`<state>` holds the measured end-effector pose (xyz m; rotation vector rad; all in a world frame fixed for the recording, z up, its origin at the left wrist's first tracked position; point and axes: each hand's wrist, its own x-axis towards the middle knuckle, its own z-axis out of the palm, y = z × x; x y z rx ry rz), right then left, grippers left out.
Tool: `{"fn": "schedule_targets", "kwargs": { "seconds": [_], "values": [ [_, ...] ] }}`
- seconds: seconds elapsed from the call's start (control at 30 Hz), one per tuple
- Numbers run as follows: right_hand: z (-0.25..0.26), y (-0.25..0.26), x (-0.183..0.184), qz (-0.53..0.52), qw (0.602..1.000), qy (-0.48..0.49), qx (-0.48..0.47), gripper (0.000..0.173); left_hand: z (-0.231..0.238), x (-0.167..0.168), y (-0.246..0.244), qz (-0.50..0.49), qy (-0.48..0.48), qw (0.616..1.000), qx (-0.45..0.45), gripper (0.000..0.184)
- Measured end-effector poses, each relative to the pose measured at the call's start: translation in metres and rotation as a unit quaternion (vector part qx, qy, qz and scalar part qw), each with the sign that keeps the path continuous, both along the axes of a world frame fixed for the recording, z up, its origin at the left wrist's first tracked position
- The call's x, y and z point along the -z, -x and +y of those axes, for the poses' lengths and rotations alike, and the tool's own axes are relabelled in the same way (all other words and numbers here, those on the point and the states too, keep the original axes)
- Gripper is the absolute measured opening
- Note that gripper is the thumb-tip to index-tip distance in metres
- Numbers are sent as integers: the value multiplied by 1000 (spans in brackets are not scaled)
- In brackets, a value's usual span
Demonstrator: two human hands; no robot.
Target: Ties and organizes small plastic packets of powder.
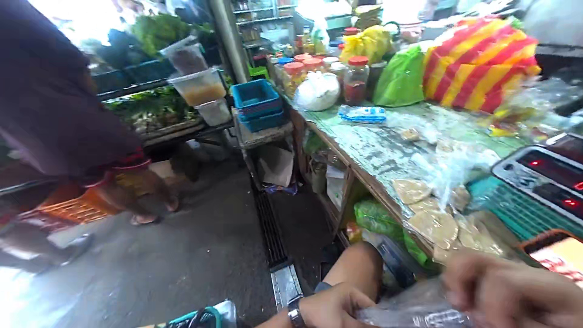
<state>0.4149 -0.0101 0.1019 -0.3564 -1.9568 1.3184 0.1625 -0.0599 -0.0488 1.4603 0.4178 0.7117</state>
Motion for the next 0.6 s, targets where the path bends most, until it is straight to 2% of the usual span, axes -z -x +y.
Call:
{"fn": "schedule_targets", "kwargs": {
  "seconds": [0.07, 0.13, 0.2, 0.23, 0.27, 0.3, 0.33, 0.37, 0.43, 0.47, 0.5, 0.53, 0.57, 0.6],
  "values": [
    [-1, -15, -1, 78, 995, 7, 66, 12, 5, 10, -3, 18, 5, 1000, -7, 21],
    [-5, -22, 3, 114, 976, -69, 170, 14, 9, 24, -6, 35, 58, 998, -15, 28],
    [-28, -11, 13, 9, 968, -171, 185, 10, 12, 28, -6, 37, 125, 990, -50, 30],
    [-41, 3, 25, -67, 960, -218, 163, 17, 13, 22, -3, 48, 134, 988, -61, 24],
    [-51, 19, 38, -182, 930, -285, 145, 32, 15, 10, 0, 66, 114, 990, -54, 16],
    [-55, 31, 53, -304, 871, -355, 150, 42, 18, 1, 4, 83, 71, 994, -22, 14],
    [-55, 36, 72, -377, 821, -393, 173, 43, 25, -6, 4, 112, 25, 993, 29, 16],
    [-52, 32, 85, -419, 800, -385, 189, 37, 31, -11, 3, 147, -16, 985, 85, 17],
    [-50, 5, 69, -508, 806, -264, 150, 12, 46, -23, 0, 207, -122, 956, 169, 25],
    [-52, -13, 51, -519, 832, -173, 96, 21, 51, -28, -1, 207, -177, 945, 182, 25],
    [-58, -32, 39, -471, 878, -74, 48, 31, 54, -31, -4, 187, -217, 941, 181, 25],
    [-66, -47, 36, -356, 934, 43, 8, 35, 55, -33, -9, 150, -237, 943, 177, 25],
    [-75, -56, 43, -191, 966, 172, -30, 34, 55, -35, -18, 107, -244, 949, 170, 27],
    [-86, -56, 54, -24, 964, 262, -40, 31, 54, -37, -30, 71, -249, 952, 160, 27]
  ]
}}
